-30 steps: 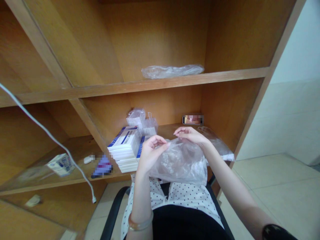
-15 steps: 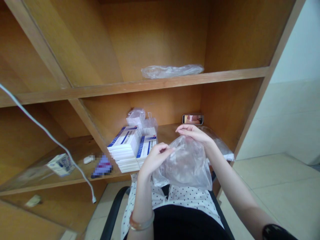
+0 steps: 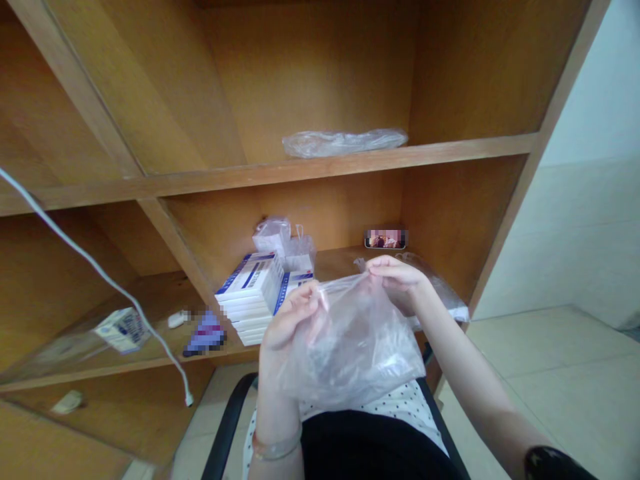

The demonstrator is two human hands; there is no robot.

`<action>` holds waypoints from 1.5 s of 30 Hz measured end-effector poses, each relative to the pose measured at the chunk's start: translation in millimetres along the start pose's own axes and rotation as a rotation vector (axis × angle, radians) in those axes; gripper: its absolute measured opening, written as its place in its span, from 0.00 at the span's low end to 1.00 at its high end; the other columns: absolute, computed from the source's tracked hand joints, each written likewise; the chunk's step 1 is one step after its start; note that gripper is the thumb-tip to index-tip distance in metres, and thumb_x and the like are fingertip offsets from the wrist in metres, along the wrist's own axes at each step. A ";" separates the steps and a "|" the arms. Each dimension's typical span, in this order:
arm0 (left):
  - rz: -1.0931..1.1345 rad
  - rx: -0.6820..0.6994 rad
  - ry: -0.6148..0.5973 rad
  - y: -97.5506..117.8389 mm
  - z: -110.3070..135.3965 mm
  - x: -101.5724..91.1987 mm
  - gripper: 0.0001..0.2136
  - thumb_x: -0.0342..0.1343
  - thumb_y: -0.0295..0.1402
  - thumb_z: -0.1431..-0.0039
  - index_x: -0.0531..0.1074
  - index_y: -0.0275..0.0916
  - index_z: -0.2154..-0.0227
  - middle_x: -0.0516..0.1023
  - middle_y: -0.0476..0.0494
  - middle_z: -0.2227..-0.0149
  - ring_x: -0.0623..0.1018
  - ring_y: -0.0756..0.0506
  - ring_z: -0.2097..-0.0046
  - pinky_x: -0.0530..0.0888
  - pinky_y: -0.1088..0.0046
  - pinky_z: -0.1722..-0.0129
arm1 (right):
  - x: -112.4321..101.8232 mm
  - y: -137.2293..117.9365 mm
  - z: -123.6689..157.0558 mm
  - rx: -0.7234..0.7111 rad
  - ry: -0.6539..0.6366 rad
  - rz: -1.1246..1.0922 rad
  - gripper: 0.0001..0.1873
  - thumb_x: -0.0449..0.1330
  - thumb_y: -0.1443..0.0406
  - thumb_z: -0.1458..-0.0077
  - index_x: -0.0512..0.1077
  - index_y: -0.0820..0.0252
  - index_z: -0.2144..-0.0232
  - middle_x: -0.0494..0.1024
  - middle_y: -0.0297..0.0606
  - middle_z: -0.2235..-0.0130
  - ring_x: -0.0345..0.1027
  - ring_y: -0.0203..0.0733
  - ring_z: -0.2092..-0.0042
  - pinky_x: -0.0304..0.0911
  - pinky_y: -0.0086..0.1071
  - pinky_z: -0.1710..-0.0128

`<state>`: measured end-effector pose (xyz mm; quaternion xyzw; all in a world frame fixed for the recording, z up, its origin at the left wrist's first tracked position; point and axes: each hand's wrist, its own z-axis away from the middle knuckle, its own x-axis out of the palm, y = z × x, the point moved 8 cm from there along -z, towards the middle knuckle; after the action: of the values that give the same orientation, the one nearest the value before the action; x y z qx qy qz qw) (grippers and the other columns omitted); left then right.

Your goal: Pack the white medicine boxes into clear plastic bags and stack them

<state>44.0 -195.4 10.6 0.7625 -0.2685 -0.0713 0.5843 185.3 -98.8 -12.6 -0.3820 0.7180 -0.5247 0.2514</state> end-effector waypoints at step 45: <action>-1.506 0.039 0.575 2.4 -22.3 12.0 0.11 0.46 0.31 0.37 0.70 0.36 0.56 0.71 0.36 0.47 0.71 0.40 0.47 0.67 0.61 0.48 | -44.3 -14.7 49.3 0.760 0.363 1.468 0.36 0.63 0.64 0.56 0.64 0.54 0.42 0.62 0.43 0.38 0.51 0.52 0.37 0.40 0.46 0.39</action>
<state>62.8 -182.7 22.1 0.7372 0.4774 -0.2425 0.4121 252.7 -92.8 -16.4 0.3817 0.5880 -0.4873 0.5207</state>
